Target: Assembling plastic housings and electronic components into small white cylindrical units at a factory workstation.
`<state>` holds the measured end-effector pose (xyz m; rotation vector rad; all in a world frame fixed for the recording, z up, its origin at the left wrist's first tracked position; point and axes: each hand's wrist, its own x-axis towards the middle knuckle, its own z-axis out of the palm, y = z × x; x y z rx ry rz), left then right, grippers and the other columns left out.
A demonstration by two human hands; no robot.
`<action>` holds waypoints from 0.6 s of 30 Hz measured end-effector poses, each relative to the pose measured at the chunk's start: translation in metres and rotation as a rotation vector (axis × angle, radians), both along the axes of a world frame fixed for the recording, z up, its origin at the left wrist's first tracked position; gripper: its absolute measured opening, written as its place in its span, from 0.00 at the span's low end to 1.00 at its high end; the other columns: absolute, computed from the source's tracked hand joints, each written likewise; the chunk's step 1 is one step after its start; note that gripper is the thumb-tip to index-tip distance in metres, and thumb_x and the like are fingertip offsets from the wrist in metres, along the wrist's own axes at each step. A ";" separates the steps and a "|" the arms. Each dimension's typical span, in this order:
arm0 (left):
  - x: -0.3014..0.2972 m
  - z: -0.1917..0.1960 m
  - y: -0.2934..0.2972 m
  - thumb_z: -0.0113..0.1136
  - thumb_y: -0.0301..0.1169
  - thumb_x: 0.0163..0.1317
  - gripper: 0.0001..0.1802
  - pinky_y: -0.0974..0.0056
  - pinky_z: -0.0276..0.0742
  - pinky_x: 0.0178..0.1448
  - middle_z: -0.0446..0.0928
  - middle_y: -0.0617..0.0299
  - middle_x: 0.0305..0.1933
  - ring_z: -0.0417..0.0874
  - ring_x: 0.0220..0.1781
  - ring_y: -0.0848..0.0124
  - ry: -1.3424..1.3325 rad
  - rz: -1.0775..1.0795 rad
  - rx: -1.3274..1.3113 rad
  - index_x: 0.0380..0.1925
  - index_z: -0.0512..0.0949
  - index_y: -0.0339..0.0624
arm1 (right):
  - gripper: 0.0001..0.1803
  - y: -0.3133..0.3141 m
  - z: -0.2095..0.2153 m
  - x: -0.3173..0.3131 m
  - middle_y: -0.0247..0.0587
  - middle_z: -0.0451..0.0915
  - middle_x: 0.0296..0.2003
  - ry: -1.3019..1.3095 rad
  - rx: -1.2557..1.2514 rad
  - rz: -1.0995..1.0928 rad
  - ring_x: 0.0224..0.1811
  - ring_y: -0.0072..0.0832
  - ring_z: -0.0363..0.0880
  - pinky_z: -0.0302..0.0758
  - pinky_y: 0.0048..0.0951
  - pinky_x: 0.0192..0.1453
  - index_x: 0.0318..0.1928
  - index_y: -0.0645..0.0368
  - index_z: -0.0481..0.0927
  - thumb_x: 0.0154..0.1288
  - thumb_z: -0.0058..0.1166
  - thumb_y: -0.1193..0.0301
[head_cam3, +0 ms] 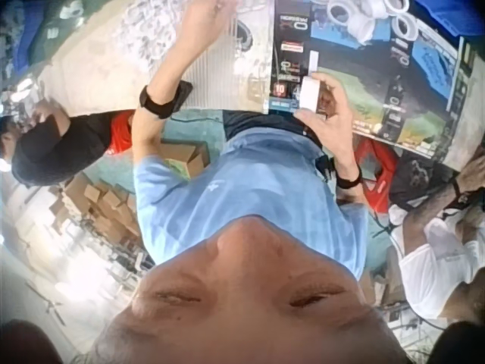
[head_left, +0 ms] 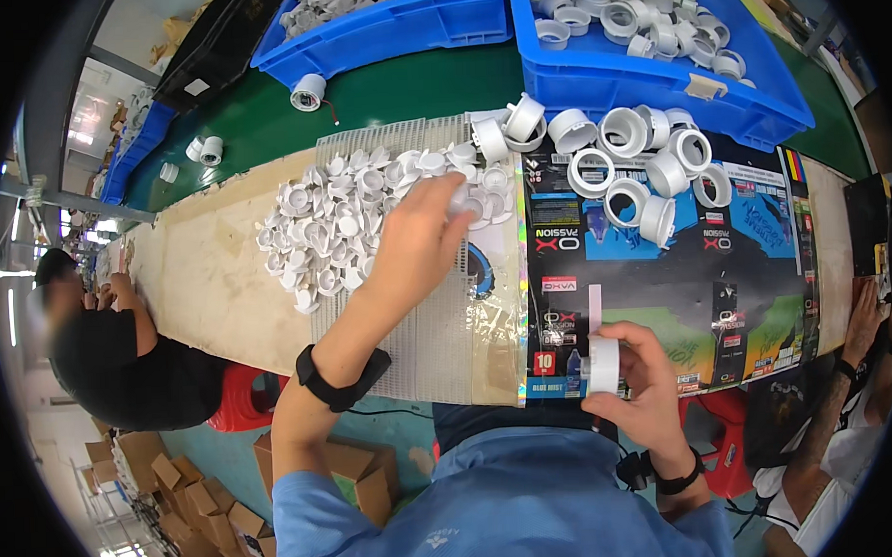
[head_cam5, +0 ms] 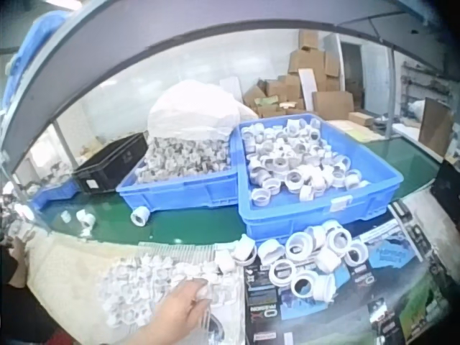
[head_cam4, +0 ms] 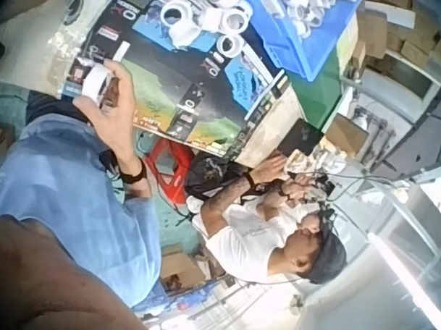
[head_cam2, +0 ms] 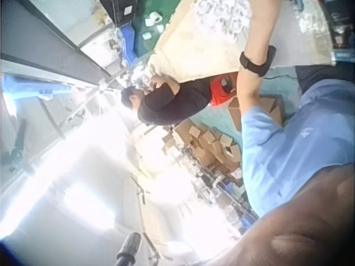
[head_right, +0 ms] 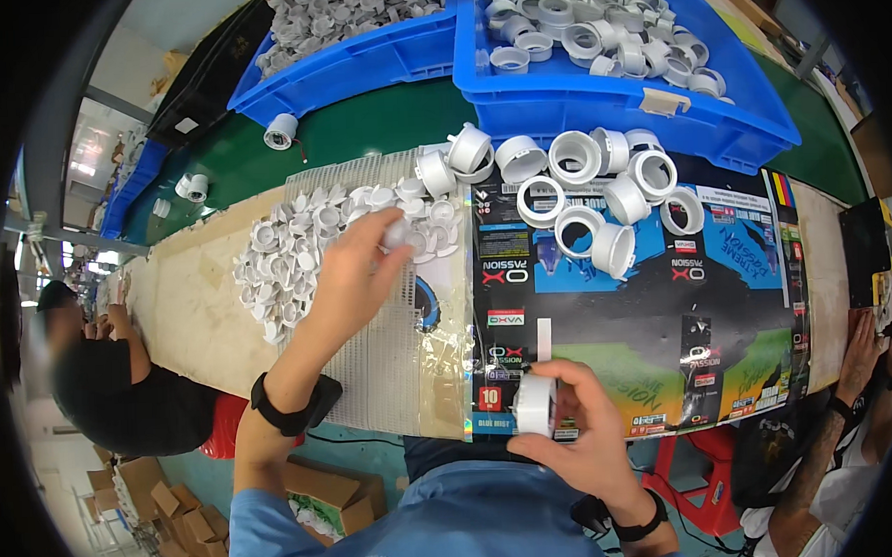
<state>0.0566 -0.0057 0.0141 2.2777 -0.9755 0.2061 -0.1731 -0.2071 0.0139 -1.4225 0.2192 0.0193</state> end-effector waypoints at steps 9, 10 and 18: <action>-0.107 0.003 0.008 0.52 0.33 0.61 0.10 0.72 0.65 0.34 0.71 0.64 0.30 0.67 0.27 0.74 1.729 -0.018 -1.191 0.41 0.71 0.41 | 0.37 0.028 0.006 0.017 0.38 0.71 0.51 -0.103 0.283 0.127 0.50 0.23 0.74 0.73 0.26 0.53 0.63 0.63 0.63 0.53 0.66 0.81; -0.111 -0.005 0.006 0.52 0.35 0.60 0.12 0.72 0.65 0.35 0.71 0.63 0.30 0.66 0.26 0.74 1.824 -0.215 -1.259 0.40 0.71 0.41 | 0.38 0.030 0.007 0.017 0.39 0.70 0.52 -0.146 0.248 0.127 0.50 0.23 0.74 0.73 0.26 0.53 0.64 0.64 0.62 0.53 0.66 0.81; -0.132 0.004 -0.025 0.45 0.38 0.60 0.27 0.60 0.71 0.61 0.73 0.48 0.57 0.73 0.60 0.62 1.524 0.075 -1.133 0.57 0.68 0.34 | 0.39 0.038 -0.003 0.023 0.43 0.72 0.51 -0.230 -0.102 0.095 0.45 0.26 0.75 0.75 0.26 0.45 0.62 0.64 0.66 0.50 0.70 0.74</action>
